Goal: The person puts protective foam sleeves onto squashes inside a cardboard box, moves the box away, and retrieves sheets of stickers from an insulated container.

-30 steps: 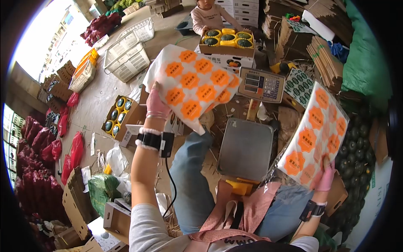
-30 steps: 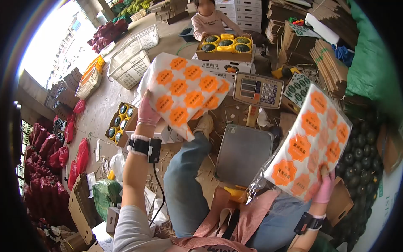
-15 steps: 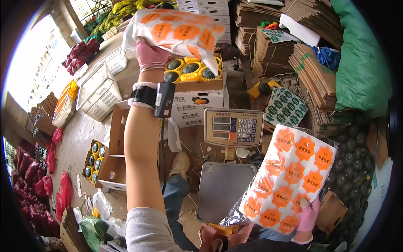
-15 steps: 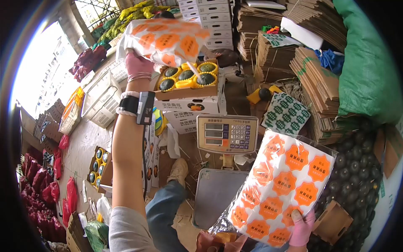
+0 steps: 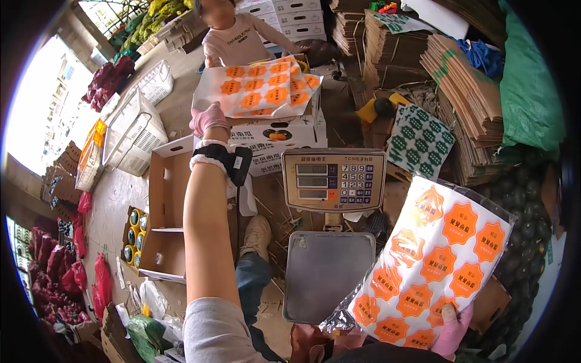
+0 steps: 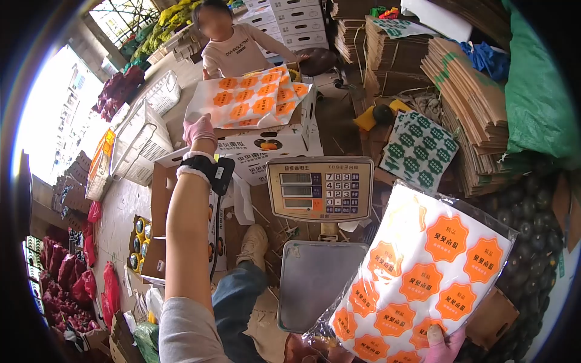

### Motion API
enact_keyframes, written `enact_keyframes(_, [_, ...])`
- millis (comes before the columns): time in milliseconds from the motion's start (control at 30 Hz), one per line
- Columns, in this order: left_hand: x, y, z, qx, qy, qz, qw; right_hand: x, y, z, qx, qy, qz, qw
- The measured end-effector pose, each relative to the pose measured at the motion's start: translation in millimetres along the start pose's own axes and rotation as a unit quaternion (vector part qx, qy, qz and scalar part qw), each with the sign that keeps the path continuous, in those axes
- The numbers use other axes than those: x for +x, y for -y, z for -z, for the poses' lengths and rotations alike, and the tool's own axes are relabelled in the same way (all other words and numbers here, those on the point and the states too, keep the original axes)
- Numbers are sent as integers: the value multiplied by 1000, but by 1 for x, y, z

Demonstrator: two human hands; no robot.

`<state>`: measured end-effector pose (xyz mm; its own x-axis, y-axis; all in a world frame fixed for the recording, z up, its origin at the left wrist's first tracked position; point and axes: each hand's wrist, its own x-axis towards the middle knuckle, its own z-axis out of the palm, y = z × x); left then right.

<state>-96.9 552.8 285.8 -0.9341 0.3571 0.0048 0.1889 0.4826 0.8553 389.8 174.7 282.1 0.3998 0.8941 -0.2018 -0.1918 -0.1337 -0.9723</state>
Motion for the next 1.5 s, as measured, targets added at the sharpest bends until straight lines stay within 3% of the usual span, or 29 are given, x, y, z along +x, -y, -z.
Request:
enact_keyframes(100, [-9,7,17,64,-43,-20,997,-2,3,-5,-8,-10,-16,1000])
enact_keyframes(200, [3,14,23,62,-41,-108,991,-1,6,-10,-11,-1,-22,1000])
enact_keyframes(233, [5,14,21,92,-96,-159,978,-1,6,-11,-11,8,-13,1000])
enact_keyframes(300, [40,21,11,-187,36,-132,973,0,5,-10,-13,25,6,1000])
enact_keyframes(333, [53,22,6,-322,101,-114,934,1,5,-9,-20,16,4,1000])
enact_keyframes(467, [52,4,17,-556,150,32,817,-1,2,-11,-19,-10,6,1000])
enact_keyframes(667, [105,40,1,-392,466,-102,787,-1,-1,-4,-7,24,19,1000])
enact_keyframes(733, [24,2,43,-527,331,140,770,-1,3,-7,21,41,25,999])
enact_keyframes(800, [25,24,45,-481,376,171,774,-2,7,-15,58,49,31,997])
enact_keyframes(833, [23,54,51,-480,526,119,692,-1,4,-7,51,82,24,995])
enact_keyframes(867, [-45,55,90,-411,552,70,723,-2,4,-6,75,109,33,991])
enact_keyframes(900, [-76,79,103,-373,653,72,655,-3,5,-8,98,138,41,985])
enact_keyframes(933, [-117,96,136,-293,746,9,598,-7,7,-11,119,169,47,977])
enact_keyframes(967, [-175,97,179,-201,757,-10,621,-13,10,-19,141,181,46,972])
enact_keyframes(1000, [-208,118,204,-178,812,9,556,-16,4,-16,148,203,39,967])
enact_keyframes(1033, [-244,142,221,-245,819,33,518,-20,5,-20,136,215,42,966])
enact_keyframes(1067, [-280,163,238,-322,808,58,490,-21,8,-24,118,245,35,962])
enact_keyframes(1133, [-327,170,300,-393,753,77,521,-25,-7,-30,21,325,55,944])
enact_keyframes(1200, [-358,208,341,-325,628,80,702,-29,-27,-47,-45,412,86,906])
enact_keyframes(1233, [-363,223,359,-337,552,6,763,-32,-33,-56,-77,469,83,876])
enact_keyframes(1267, [-361,240,384,-329,477,-65,812,-59,-28,-77,-103,526,97,839])
enact_keyframes(1333, [-354,257,447,-416,357,-8,836,-79,-36,-91,-162,667,28,726])
enact_keyframes(1367, [-348,268,487,-403,276,-37,872,-88,-30,-100,-204,749,-46,629])
enact_keyframes(1433, [-343,303,572,-364,107,-66,923,-98,-39,-108,-266,754,-41,599])
enact_keyframes(1500, [-350,338,650,-377,-79,-73,920,-82,-51,-112,-326,715,-9,619])
